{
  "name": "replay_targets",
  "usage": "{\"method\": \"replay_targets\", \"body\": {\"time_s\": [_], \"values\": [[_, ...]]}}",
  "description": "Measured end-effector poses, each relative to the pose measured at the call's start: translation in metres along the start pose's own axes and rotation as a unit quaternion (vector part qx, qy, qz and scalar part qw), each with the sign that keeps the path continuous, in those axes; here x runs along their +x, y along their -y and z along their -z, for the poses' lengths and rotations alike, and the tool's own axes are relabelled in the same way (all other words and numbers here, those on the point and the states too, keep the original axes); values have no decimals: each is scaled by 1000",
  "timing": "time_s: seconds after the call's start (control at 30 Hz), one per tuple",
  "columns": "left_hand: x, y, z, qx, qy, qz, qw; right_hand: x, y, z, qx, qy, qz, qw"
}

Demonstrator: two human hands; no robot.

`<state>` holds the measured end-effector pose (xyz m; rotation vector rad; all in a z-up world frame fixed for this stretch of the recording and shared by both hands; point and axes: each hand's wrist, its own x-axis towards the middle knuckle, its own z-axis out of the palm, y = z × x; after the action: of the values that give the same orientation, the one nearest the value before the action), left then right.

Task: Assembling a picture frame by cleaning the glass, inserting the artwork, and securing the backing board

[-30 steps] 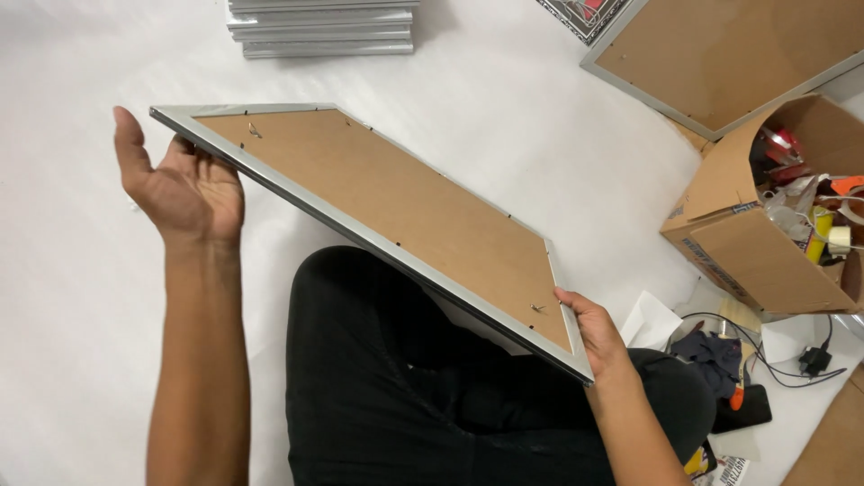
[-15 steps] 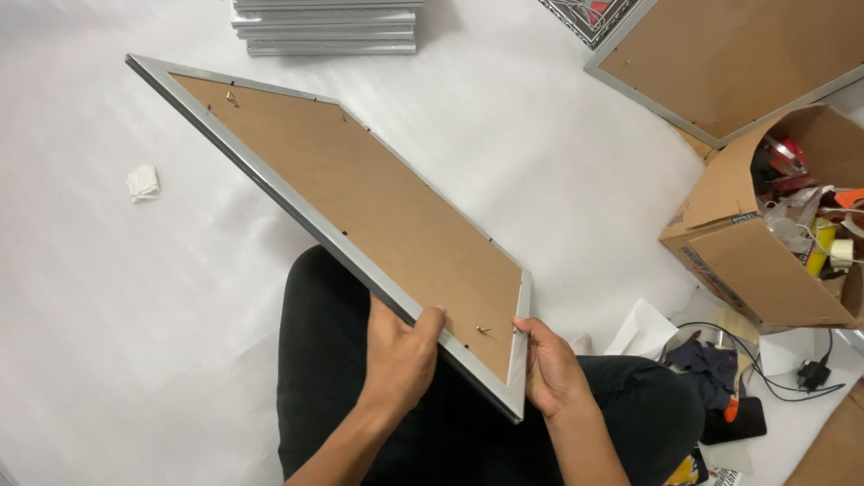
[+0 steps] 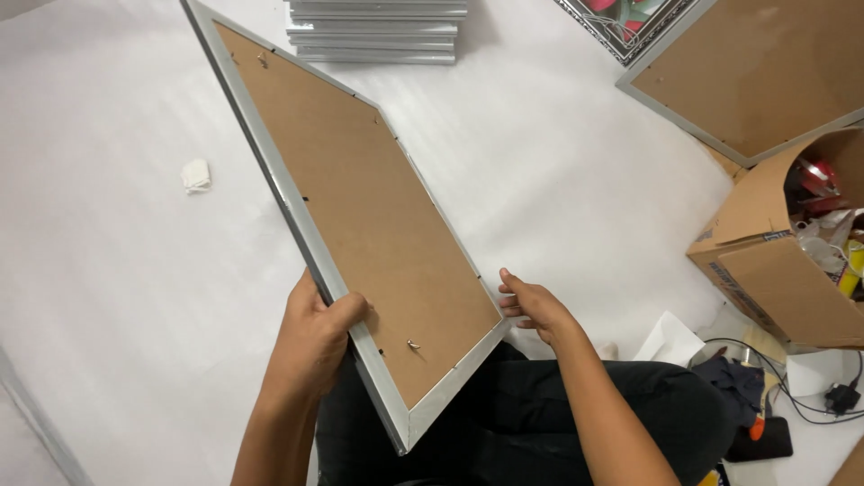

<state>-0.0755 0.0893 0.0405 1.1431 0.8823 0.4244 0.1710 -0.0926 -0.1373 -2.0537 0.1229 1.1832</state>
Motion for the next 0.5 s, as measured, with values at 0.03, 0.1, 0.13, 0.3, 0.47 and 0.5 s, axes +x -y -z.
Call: {"method": "replay_targets", "body": {"time_s": [0.03,0.1,0.13,0.3,0.47,0.5], "values": [[-1,-6,0,4,9,17,1000,6,-2,-6,5,40,-5,999],[3,4,10,18,26,-6,999,-10,4,-24,-15,40,-12,999],[4,10,14,32,42,-26,998,-19,6,-33,-35,41,-22,998],[4,33,39,-8,63,-41,997,-10,-29,-60,113,-7,52,992],[-7,35,72,-76,48,-101,991,-21,-22,-75,213,-60,106,970],[-9,32,82,-74,50,-122,988,-30,-9,-80,221,-71,130,964]]}}
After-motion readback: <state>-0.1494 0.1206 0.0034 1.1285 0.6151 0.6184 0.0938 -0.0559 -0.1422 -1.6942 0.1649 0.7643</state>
